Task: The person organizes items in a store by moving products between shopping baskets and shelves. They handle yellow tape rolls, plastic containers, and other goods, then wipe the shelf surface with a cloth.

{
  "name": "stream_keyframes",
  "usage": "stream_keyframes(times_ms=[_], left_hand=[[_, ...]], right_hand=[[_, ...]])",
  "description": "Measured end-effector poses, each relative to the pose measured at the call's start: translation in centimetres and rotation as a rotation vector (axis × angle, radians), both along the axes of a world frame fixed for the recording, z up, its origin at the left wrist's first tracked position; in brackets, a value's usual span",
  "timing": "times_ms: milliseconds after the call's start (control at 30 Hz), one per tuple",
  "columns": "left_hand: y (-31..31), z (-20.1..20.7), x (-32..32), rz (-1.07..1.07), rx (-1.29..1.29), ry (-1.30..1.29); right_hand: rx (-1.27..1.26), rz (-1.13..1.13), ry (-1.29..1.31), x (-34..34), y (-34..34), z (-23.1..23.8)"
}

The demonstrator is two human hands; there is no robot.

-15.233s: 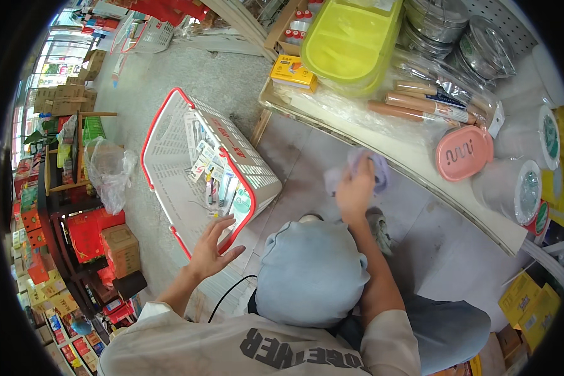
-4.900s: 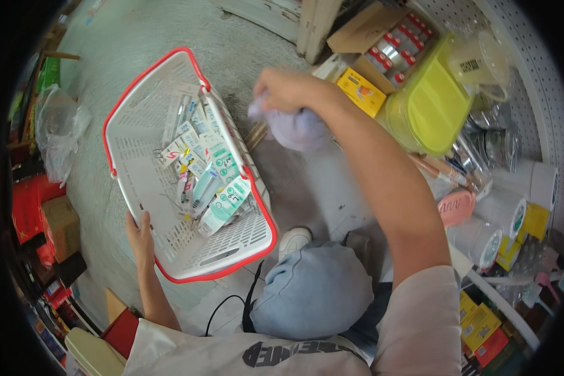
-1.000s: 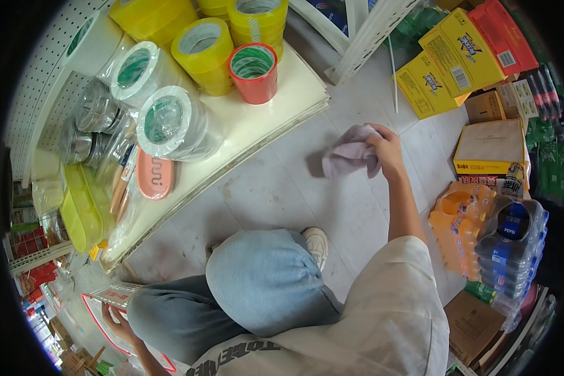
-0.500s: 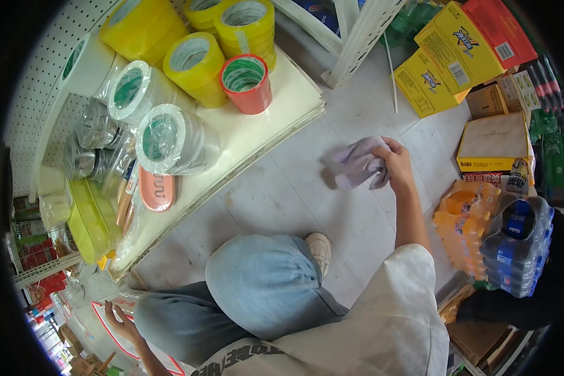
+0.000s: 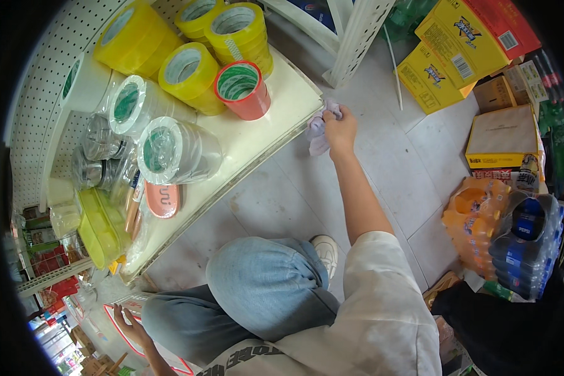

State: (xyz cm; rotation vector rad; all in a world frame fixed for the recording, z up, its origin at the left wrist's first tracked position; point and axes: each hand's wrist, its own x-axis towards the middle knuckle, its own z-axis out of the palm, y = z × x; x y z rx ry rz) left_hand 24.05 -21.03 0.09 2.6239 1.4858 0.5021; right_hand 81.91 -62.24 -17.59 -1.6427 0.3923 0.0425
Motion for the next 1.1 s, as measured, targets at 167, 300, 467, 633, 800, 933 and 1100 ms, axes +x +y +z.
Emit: stream_keyframes(times_ms=[167, 300, 467, 633, 800, 933, 1100], left_hand=[[-0.1, -0.5, 0.0, -0.015, -0.011, 0.006], [-0.4, -0.4, 0.0, 0.004, -0.018, 0.019], [-0.4, -0.2, -0.2, 0.005, -0.019, 0.030], [0.0, -0.3, 0.0, 0.025, -0.034, 0.009], [-1.0, 0.3, 1.3, 0.019, -0.027, 0.020], [-0.8, -0.1, 0.6, 0.019, -0.024, 0.032], [-0.5, -0.5, 0.3, -0.010, 0.004, 0.047]], right_hand=[[-0.232, -0.039, -0.041, -0.3, 0.2, -1.9], [-0.154, 0.219, 0.129, -1.1, -2.3, 3.2], [-0.096, 0.213, 0.150, -2.1, -3.4, 4.6], [-0.267, 0.280, -0.220, -5.7, 1.6, 1.3], [-0.582, 0.413, -0.540, -10.7, 5.8, 0.6], [-0.702, 0.560, -0.750, -10.0, 3.9, 0.1], [-0.942, 0.696, -0.859, -7.1, 2.0, -0.4]])
